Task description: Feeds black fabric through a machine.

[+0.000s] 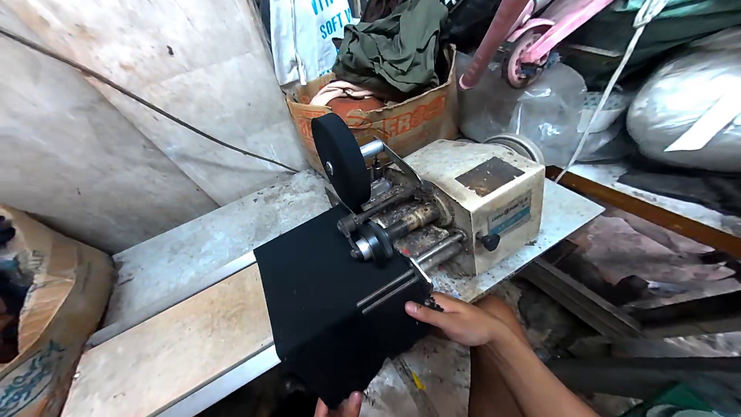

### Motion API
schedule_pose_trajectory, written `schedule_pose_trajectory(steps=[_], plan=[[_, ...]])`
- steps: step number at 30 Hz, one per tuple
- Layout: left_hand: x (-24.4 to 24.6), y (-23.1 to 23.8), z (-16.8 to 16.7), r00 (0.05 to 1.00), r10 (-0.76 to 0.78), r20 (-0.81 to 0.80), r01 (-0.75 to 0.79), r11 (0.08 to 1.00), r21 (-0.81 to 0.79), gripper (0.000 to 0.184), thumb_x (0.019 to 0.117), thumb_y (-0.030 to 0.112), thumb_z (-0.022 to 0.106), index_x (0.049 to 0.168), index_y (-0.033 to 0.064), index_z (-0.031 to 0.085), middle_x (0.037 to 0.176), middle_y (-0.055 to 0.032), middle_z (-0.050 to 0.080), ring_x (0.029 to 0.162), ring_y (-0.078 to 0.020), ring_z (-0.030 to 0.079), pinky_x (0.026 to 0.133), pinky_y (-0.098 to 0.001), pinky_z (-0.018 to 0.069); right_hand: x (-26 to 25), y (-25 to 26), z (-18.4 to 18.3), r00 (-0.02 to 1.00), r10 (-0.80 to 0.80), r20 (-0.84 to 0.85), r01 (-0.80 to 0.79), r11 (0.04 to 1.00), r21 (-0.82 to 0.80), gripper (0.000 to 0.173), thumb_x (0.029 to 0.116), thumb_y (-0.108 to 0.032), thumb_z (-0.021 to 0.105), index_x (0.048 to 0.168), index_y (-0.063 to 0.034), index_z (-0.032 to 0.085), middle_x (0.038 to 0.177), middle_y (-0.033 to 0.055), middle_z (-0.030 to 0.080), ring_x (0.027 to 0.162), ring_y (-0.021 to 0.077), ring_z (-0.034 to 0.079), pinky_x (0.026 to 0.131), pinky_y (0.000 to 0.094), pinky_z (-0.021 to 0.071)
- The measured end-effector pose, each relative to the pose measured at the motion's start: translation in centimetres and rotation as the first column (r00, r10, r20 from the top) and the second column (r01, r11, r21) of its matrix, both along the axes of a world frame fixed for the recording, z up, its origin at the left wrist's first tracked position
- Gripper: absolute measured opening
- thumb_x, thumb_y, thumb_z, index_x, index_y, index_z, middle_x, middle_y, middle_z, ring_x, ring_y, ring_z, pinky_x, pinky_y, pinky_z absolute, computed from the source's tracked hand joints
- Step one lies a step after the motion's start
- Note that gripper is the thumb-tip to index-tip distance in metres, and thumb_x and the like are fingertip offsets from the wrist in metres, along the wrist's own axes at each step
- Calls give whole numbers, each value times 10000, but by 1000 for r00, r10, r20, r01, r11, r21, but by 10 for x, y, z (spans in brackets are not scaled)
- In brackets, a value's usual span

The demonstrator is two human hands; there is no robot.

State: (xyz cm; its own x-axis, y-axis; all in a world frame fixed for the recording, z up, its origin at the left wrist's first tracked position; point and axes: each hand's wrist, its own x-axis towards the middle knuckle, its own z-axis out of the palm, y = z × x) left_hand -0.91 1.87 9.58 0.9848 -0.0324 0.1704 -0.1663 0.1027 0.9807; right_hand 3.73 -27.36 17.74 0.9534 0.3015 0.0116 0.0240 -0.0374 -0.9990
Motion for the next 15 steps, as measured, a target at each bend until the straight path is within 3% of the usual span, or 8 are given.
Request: schedule_pose_trajectory(steps=[8, 11, 15], plan=[[-3, 3, 0, 999, -19, 45, 18, 1000, 7, 174, 935, 140, 734, 1083, 230, 747, 1019, 124, 768, 935, -5, 714, 876, -240, 600, 0, 0, -2, 1000, 9, 19, -10, 999, 31, 386, 1074, -407, 469, 1161, -96, 680, 1067, -62, 730, 1040, -12, 663, 960, 259, 552], [-1, 4, 3, 999, 13, 48, -14, 1000, 24, 179, 945, 109, 706, 1094, 208, 718, 1003, 131, 758, 919, 4, 706, 860, -222, 594, -1, 0, 0, 1000, 2, 19, -2, 1000, 15, 396, 1075, -410, 466, 1149, -88, 684, 1052, -55, 728, 1029, -14, 662, 953, 255, 550], [-3, 2, 6, 998, -32, 59, 30, 999, 32, 172, 942, 177, 730, 1085, 269, 754, 1019, 148, 764, 931, 14, 710, 865, -225, 599, -1, 0, 0, 1000, -4, 18, 4, 1000, -14, 413, 1072, -425, 463, 1136, -83, 686, 1038, -53, 724, 1022, -23, 654, 947, 252, 543]])
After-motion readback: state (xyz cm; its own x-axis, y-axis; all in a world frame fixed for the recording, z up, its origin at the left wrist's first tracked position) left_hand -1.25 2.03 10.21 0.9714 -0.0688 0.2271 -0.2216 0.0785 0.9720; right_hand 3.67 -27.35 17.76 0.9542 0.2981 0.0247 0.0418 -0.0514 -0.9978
